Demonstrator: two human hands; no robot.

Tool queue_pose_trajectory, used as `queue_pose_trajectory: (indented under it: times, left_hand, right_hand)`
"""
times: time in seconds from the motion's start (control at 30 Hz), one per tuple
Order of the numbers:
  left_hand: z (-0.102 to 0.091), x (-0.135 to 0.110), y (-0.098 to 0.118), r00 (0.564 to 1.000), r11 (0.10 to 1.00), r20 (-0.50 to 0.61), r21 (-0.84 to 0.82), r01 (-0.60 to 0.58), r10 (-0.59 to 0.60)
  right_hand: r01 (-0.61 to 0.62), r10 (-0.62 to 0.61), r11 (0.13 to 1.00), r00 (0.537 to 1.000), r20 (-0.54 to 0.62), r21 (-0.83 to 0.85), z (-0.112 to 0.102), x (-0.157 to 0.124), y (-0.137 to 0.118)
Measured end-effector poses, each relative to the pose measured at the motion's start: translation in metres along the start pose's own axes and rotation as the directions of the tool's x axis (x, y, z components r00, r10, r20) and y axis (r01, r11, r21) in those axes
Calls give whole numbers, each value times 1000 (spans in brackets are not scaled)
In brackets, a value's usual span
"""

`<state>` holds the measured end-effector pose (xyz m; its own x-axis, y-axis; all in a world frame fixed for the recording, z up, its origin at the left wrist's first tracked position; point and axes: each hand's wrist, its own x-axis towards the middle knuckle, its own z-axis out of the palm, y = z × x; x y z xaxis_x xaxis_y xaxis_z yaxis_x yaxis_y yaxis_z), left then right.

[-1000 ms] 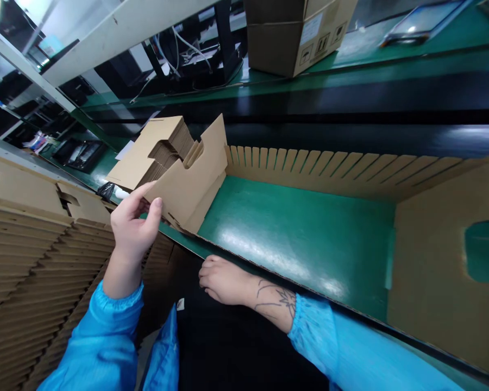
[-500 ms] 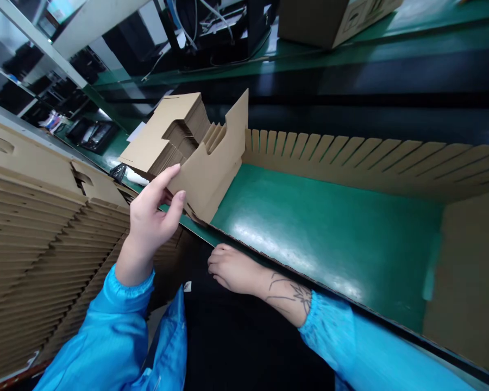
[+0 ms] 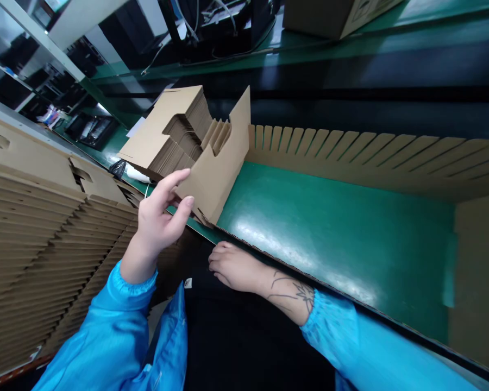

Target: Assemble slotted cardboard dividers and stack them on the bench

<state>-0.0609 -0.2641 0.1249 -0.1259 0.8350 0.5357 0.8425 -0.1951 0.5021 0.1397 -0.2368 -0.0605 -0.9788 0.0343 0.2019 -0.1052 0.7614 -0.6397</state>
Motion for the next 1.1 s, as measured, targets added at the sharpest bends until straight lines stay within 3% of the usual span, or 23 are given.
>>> queue_pose_trajectory:
  times: [0.1,0.2,0.5,0.77,0.9,1.1]
  left_hand:
    - [0,1,-1,978,988,149,31,-154,147]
    - [2,0,-1,965,975,175,71,-211,196]
    - [16,-2,-3,913,934,259,85,-347,316]
    - [19,11,-4,902,912,316,191,-363,293]
    - [28,20,-9,872,889,372,203,-411,318]
    - [34,24,-3,882,902,404,242,-357,240]
  right_hand:
    - [-50,56,997,994,-93,66,0,-1,0]
    - [-119,143,984,970,-197,129,2,-2,1]
    - [-127,144,986,976,-166,112,2,-2,3]
    - [-134,144,987,982,-122,84,-3,-1,2]
    - [-139,148,986,982,-115,89,-4,-1,1]
    - [-158,166,984,982,-92,86,-6,0,-1]
